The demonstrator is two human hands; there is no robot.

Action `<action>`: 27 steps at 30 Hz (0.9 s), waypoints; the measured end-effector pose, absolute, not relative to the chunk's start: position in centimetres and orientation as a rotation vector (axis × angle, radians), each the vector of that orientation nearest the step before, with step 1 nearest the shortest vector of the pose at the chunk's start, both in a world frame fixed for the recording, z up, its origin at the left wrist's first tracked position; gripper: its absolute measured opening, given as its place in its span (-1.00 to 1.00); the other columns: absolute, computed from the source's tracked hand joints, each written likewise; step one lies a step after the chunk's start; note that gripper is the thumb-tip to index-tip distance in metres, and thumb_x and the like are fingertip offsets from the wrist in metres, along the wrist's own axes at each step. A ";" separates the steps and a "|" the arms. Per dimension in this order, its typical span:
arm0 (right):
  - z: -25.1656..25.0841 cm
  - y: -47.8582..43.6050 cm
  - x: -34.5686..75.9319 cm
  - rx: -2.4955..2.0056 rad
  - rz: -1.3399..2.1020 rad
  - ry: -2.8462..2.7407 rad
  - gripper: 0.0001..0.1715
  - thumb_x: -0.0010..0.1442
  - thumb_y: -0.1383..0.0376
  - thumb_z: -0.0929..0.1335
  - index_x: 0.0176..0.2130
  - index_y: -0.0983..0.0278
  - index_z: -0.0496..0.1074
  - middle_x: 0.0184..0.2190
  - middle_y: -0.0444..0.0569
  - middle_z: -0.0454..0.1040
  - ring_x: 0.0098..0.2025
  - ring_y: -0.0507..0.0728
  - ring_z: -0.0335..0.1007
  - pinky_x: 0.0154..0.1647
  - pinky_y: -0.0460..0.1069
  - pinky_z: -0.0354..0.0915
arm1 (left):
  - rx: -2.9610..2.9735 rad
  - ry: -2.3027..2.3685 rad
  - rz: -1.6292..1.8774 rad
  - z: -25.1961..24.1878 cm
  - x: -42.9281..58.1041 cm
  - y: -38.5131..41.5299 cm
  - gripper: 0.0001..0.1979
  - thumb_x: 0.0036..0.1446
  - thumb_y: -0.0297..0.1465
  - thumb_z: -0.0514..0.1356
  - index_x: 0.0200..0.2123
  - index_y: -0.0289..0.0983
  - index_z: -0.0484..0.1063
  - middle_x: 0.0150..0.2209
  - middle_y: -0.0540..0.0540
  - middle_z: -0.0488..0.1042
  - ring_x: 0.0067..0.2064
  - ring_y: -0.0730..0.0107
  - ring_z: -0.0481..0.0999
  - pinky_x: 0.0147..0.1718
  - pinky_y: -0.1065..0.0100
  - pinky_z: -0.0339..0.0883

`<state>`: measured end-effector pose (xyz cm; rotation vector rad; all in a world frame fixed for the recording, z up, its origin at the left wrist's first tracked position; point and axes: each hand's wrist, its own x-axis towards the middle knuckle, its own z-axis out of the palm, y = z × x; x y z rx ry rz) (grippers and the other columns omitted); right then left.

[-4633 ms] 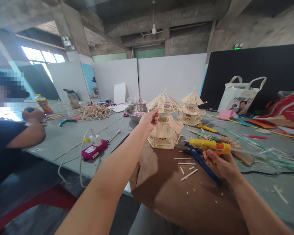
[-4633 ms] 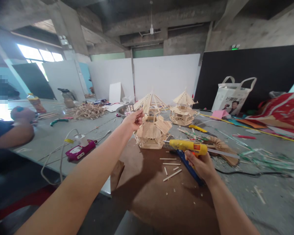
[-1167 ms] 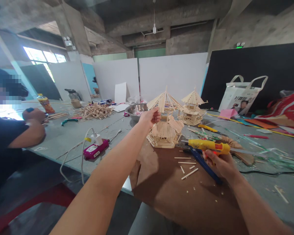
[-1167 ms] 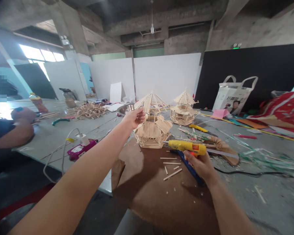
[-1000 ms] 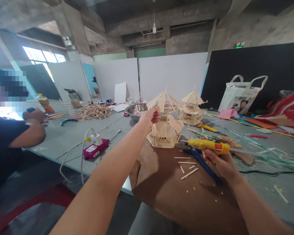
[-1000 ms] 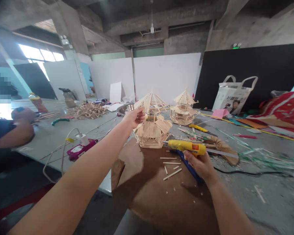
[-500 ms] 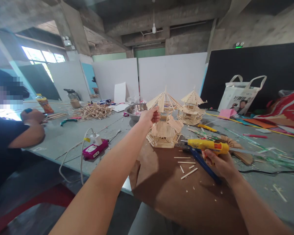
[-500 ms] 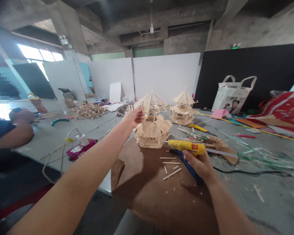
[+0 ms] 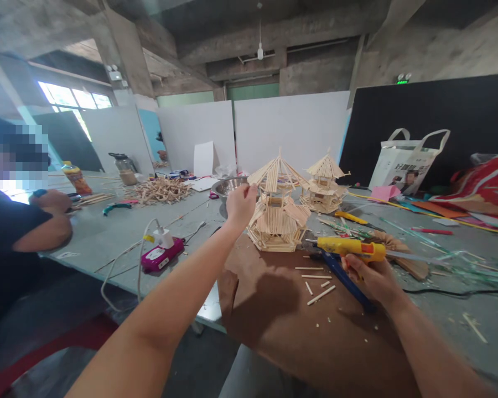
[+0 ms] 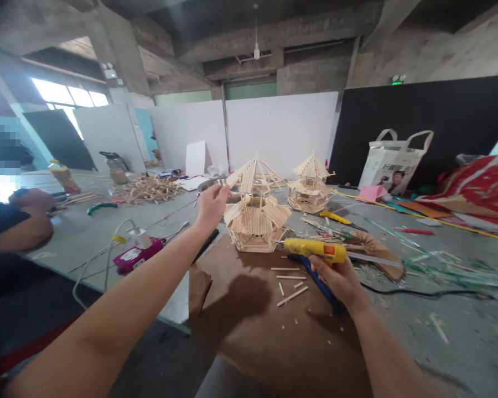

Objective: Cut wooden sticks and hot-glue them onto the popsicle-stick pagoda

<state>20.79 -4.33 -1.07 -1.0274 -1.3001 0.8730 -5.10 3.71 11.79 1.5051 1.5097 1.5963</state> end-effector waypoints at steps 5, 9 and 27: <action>-1.1 -4.4 20.8 -1.022 0.884 -1.317 -0.67 -0.12 0.10 0.36 -0.56 0.32 0.29 -0.68 -0.13 0.27 -0.71 -0.08 0.07 -0.75 -0.14 0.03 | 2.622 1.765 1.602 11.8 -4.8 4.2 -0.65 0.04 -0.23 -0.03 -0.13 -0.18 0.34 0.04 -0.11 0.21 0.11 0.16 0.03 0.02 0.14 -0.11; -0.7 -4.5 20.7 -1.015 0.894 -1.318 -0.65 -0.12 0.08 0.36 -0.58 0.32 0.28 -0.69 -0.14 0.24 -0.70 -0.08 0.06 -0.74 -0.14 0.03 | 2.740 1.923 1.402 11.9 -4.5 5.4 -0.60 0.06 -0.18 -0.08 -0.05 -0.13 0.28 0.12 -0.09 0.10 0.16 0.11 -0.09 0.04 0.02 -0.23; 0.6 -4.9 20.4 -0.978 0.898 -1.281 -0.64 -0.15 0.05 0.36 -0.60 0.30 0.28 -0.71 -0.16 0.25 -0.73 -0.08 0.04 -0.75 -0.13 0.01 | 2.784 1.802 1.404 12.0 -4.4 6.1 -0.55 0.06 -0.14 -0.10 -0.02 -0.16 0.23 0.08 -0.14 0.15 0.14 0.13 -0.02 0.03 0.08 -0.18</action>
